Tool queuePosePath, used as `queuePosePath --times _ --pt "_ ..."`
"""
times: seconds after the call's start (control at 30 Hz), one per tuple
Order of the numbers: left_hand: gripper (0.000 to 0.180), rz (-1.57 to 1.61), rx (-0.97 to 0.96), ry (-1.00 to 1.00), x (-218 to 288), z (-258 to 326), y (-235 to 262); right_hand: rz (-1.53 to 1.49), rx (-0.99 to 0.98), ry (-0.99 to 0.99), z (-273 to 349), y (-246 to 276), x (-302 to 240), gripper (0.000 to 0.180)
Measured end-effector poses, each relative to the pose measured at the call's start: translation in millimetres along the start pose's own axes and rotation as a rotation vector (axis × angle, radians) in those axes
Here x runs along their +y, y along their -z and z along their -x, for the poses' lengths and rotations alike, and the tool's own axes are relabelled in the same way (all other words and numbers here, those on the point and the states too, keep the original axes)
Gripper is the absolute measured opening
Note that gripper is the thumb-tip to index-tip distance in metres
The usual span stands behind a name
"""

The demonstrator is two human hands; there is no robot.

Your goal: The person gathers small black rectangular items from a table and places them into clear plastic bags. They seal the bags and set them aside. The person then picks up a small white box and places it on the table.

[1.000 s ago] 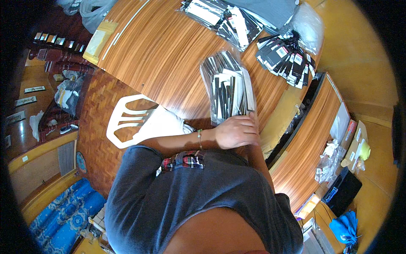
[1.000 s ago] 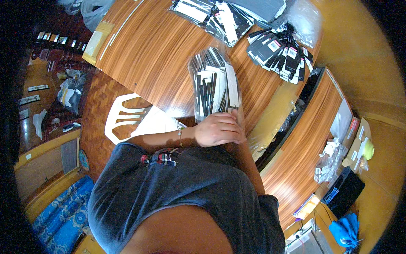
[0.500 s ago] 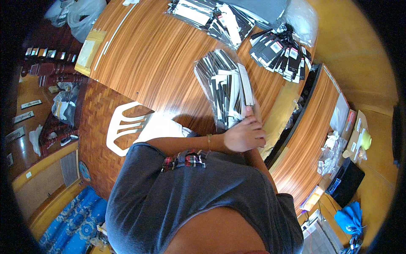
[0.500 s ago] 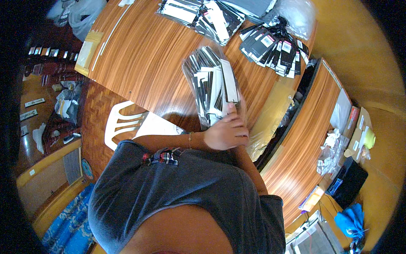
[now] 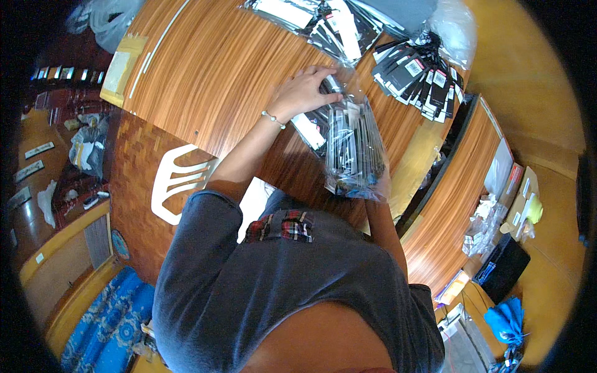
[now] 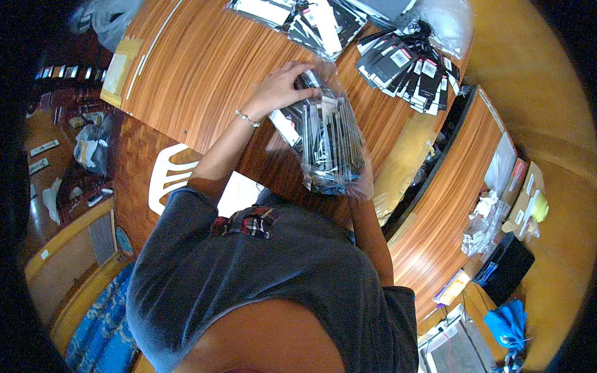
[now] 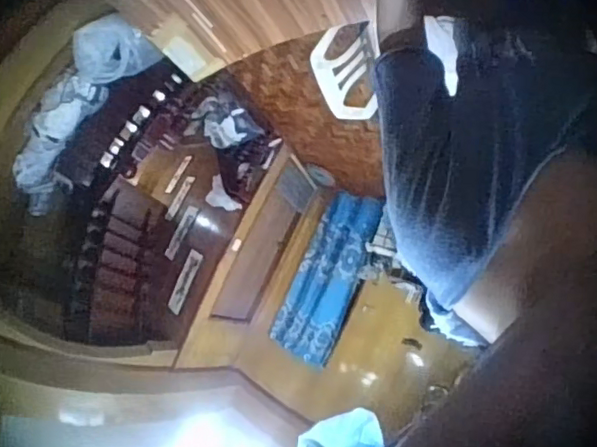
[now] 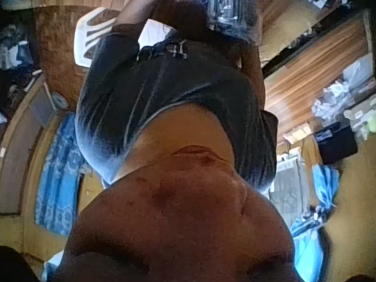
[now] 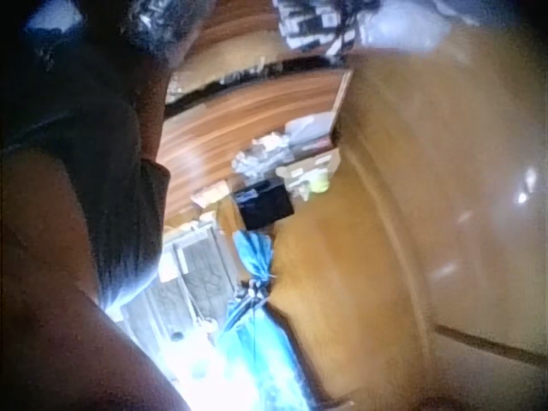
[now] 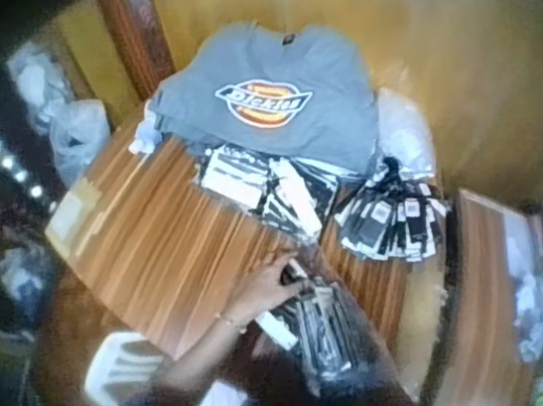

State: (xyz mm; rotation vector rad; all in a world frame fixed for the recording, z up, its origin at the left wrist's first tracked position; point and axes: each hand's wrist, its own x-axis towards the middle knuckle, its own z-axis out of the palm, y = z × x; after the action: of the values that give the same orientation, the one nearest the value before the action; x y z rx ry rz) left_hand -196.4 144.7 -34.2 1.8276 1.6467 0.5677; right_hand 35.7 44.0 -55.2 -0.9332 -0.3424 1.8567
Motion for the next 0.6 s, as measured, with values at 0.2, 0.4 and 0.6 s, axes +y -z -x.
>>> queuePosePath --times 0.2,0.4,0.6 --pt "0.048 0.028 0.23 -0.181 -8 16 -3 -0.023 0.021 -0.059 -12 13 3 0.046" --pt "0.02 0.137 0.256 -0.446 -6 45 -6 -0.015 0.015 -0.048 -22 1 -6 0.045" --pt "0.019 0.161 0.304 -0.495 -20 34 -24 -0.002 0.027 -0.05 -18 -1 -7 0.045"
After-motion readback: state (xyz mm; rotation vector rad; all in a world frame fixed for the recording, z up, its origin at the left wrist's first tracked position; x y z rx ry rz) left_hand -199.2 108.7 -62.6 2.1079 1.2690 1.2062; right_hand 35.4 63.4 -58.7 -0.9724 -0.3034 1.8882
